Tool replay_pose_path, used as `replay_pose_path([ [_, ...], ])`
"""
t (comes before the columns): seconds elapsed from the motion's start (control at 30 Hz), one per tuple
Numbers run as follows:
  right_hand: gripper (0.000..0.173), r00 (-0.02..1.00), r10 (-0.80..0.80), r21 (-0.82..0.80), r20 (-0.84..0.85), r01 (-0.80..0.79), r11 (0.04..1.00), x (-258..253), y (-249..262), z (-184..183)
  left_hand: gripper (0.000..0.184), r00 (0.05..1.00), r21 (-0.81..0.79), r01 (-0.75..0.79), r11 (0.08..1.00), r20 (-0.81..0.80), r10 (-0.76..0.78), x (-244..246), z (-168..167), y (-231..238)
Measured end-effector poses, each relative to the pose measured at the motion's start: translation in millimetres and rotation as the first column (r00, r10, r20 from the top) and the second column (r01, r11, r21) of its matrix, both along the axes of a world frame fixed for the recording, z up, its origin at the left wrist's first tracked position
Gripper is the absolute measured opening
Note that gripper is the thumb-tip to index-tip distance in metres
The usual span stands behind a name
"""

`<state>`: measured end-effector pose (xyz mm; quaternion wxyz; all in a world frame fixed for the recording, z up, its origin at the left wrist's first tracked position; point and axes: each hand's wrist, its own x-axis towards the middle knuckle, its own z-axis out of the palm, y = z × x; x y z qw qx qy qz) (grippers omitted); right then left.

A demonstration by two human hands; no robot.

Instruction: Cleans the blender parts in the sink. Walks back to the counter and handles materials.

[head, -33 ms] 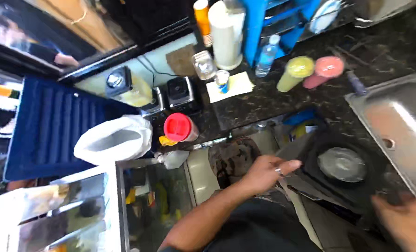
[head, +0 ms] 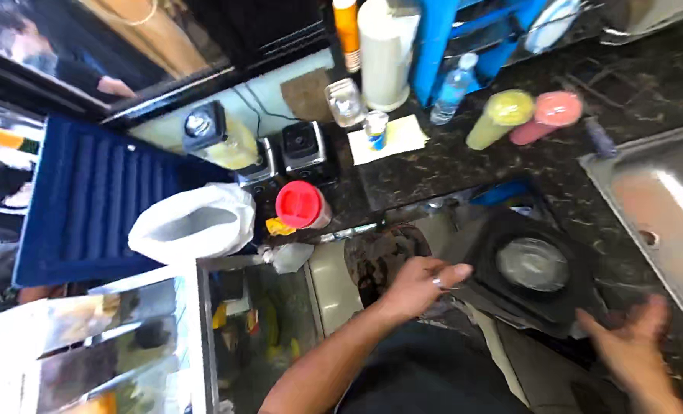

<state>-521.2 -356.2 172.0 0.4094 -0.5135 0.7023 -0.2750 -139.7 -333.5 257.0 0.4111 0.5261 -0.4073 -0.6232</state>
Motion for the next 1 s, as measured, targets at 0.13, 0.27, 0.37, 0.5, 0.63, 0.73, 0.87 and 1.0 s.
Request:
replay_pose_path([
  [0.13, 0.088, 0.932, 0.344, 0.388, 0.115, -0.361, 0.848, 112.2, 24.9, -58.8, 0.050, 0.931, -0.097, -0.332, 0.938, 0.128, 0.342, 109.5, -2.1, 82.8],
  [0.27, 0.062, 0.735, 0.672, 0.629, 0.086, -0.564, 0.536, 177.2, 25.9, -83.9, 0.054, 0.851, -0.241, -0.479, 0.844, 0.107, 0.513, 188.4, -2.6, 80.5],
  [0.37, 0.058, 0.748, 0.658, 0.558, 0.086, -0.583, 0.591, 231.3, -3.0, -52.7, 0.046, 0.793, -0.263, -0.587, 0.766, 0.005, 0.610, 226.6, -2.0, 33.9],
  [0.5, 0.055, 0.689, 0.717, 0.445, 0.106, -0.678, 0.586, 303.7, -52.9, 0.4, 0.046, 0.773, -0.178, -0.634, 0.752, -0.122, 0.623, 254.0, -16.8, -48.9],
  [0.63, 0.049, 0.580, 0.814, 0.193, 0.033, -0.802, 0.565, 359.6, -102.7, 23.9, 0.053, 0.694, -0.151, -0.712, 0.685, -0.297, 0.656, 269.5, -51.3, -131.4],
  [0.73, 0.044, 0.587, 0.809, -0.036, -0.028, -0.809, 0.586, 397.9, -138.2, 46.5, 0.049, 0.646, -0.114, -0.757, 0.644, -0.283, 0.709, 269.3, -76.8, -166.0],
  [0.87, 0.039, 0.606, 0.792, -0.274, -0.081, -0.777, 0.566, 475.7, -191.1, 97.5, 0.053, 0.601, -0.037, -0.793, 0.607, -0.201, 0.773, 263.7, -80.1, -178.4],
  [1.0, 0.039, 0.459, 0.838, -0.378, -0.294, -0.861, 0.339, 591.9, -250.1, 122.9, 0.030, 0.520, -0.005, -0.839, 0.545, -0.306, 0.798, 264.7, -77.7, -196.4],
])
